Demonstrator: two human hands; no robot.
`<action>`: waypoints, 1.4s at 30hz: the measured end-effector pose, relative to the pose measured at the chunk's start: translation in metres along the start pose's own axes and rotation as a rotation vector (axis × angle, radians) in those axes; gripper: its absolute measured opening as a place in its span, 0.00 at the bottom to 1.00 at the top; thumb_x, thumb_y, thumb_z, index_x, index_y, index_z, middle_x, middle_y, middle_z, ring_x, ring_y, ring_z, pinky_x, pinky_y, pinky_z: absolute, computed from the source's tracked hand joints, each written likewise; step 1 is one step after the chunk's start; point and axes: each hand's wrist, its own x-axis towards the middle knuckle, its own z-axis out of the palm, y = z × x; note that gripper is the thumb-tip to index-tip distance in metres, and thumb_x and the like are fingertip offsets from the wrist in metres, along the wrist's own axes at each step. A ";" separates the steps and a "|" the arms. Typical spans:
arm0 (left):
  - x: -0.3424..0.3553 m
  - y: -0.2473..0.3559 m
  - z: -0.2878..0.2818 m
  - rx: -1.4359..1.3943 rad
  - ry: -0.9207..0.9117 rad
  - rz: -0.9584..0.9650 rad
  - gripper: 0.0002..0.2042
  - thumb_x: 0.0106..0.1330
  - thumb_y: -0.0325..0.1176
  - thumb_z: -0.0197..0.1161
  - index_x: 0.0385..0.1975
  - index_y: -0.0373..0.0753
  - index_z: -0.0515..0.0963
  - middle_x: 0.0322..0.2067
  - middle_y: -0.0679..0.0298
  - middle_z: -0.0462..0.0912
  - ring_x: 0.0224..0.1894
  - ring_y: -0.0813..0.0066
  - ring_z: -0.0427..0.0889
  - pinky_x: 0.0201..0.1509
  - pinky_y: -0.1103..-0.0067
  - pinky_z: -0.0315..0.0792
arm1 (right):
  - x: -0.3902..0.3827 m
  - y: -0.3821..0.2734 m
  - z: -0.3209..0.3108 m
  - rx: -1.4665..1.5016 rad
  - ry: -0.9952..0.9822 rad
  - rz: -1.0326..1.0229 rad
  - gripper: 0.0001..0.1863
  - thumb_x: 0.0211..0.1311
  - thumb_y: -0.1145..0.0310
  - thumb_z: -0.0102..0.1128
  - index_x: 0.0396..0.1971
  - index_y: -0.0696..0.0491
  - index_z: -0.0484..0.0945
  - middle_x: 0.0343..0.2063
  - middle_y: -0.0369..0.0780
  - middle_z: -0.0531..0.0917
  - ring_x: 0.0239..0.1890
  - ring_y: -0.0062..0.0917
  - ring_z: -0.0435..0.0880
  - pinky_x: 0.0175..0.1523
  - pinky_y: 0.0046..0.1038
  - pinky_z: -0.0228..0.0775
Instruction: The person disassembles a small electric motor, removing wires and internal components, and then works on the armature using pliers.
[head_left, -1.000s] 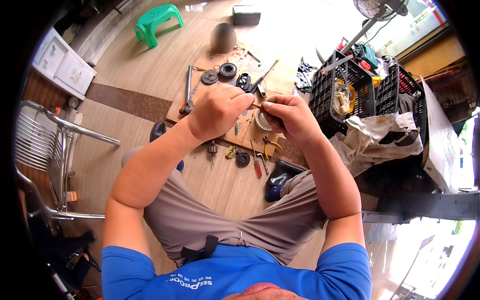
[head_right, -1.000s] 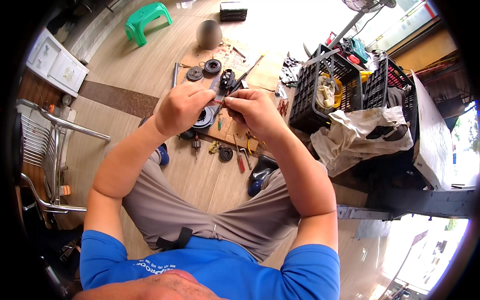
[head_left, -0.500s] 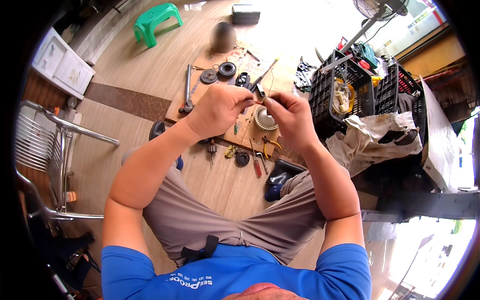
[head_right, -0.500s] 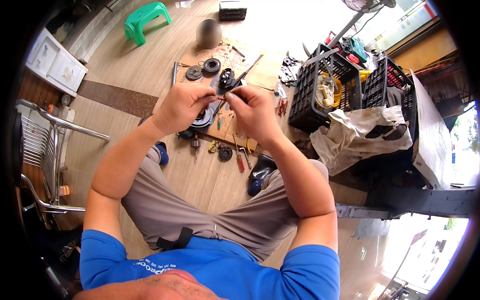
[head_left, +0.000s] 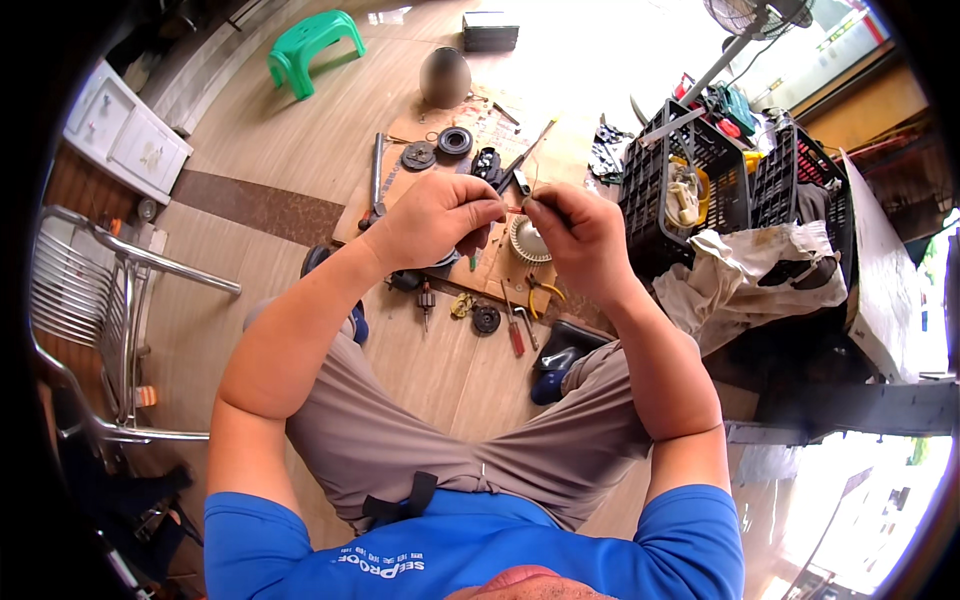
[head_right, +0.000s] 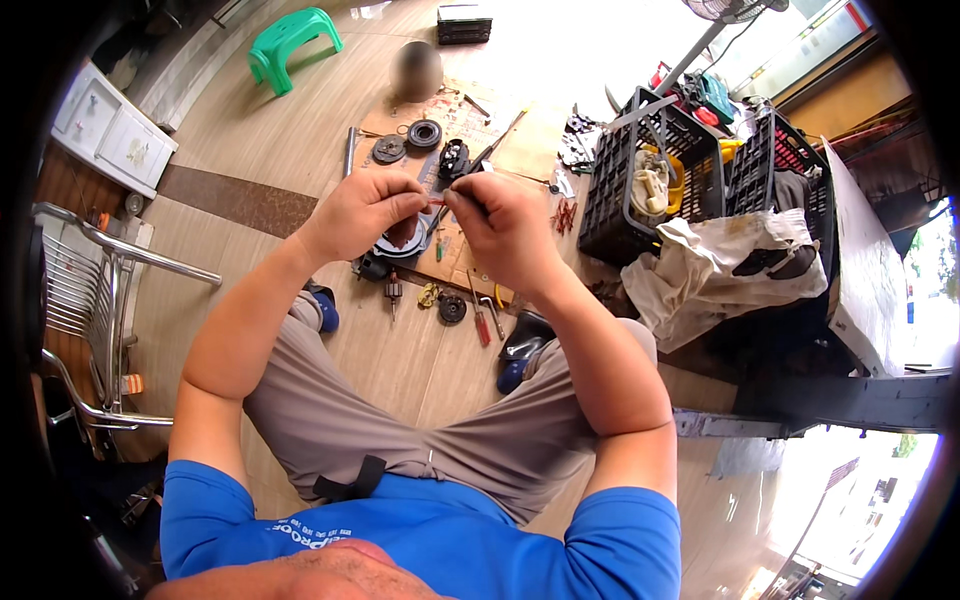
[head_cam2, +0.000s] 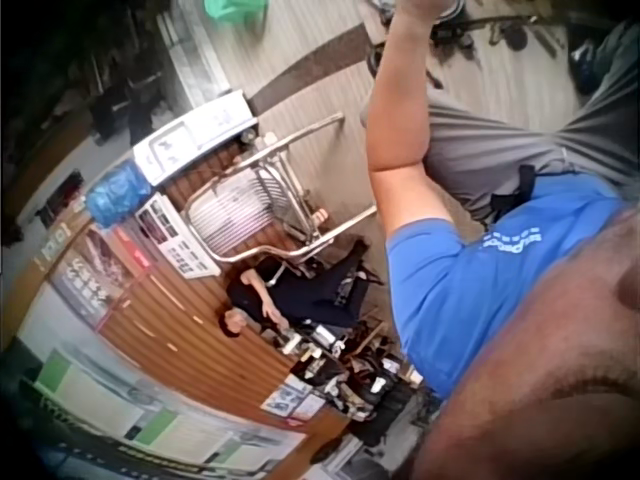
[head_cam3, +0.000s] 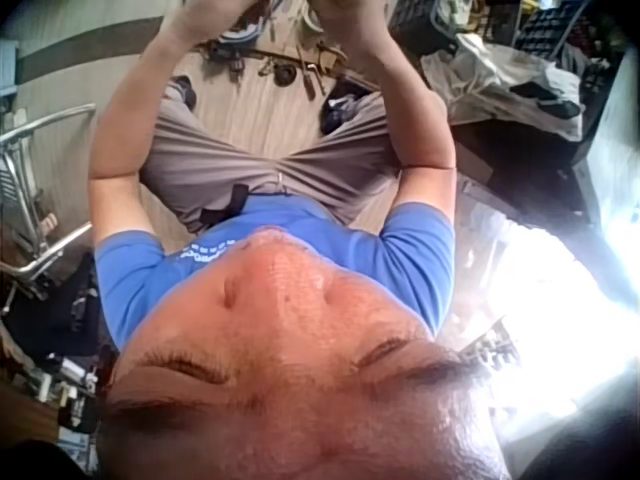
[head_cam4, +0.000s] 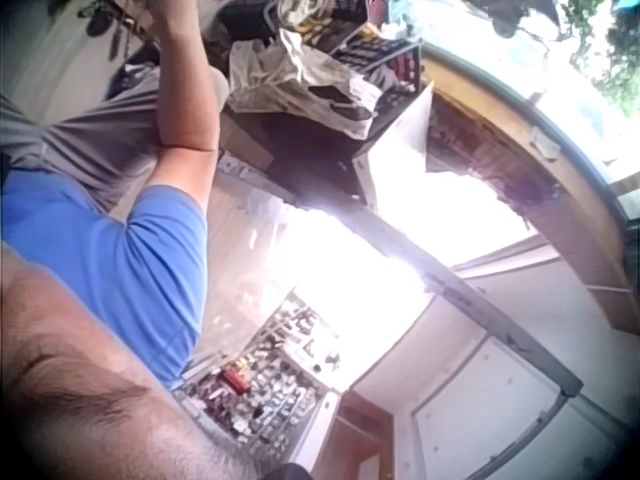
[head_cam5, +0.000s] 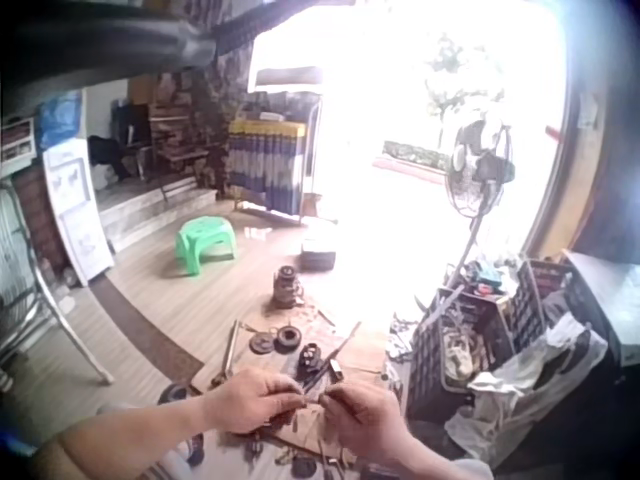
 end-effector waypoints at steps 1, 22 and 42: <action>-0.001 0.000 0.000 0.045 0.018 0.005 0.06 0.66 0.28 0.62 0.33 0.30 0.79 0.21 0.57 0.79 0.22 0.69 0.77 0.28 0.79 0.71 | 0.000 -0.002 0.001 -0.109 0.003 -0.098 0.06 0.62 0.72 0.64 0.32 0.61 0.80 0.20 0.40 0.79 0.22 0.19 0.74 0.30 0.23 0.68; 0.004 0.001 0.001 0.063 0.015 -0.145 0.08 0.67 0.30 0.62 0.32 0.31 0.80 0.17 0.62 0.78 0.22 0.80 0.79 0.28 0.78 0.72 | 0.003 0.012 0.001 0.115 -0.099 0.190 0.11 0.65 0.68 0.61 0.32 0.62 0.83 0.20 0.32 0.80 0.23 0.12 0.74 0.27 0.17 0.64; 0.006 -0.011 0.007 0.729 0.205 0.613 0.04 0.60 0.28 0.64 0.29 0.35 0.79 0.24 0.52 0.80 0.29 0.54 0.81 0.32 0.69 0.73 | 0.012 0.008 -0.015 0.660 -0.258 0.809 0.12 0.66 0.64 0.61 0.29 0.58 0.81 0.19 0.34 0.78 0.17 0.15 0.73 0.19 0.18 0.61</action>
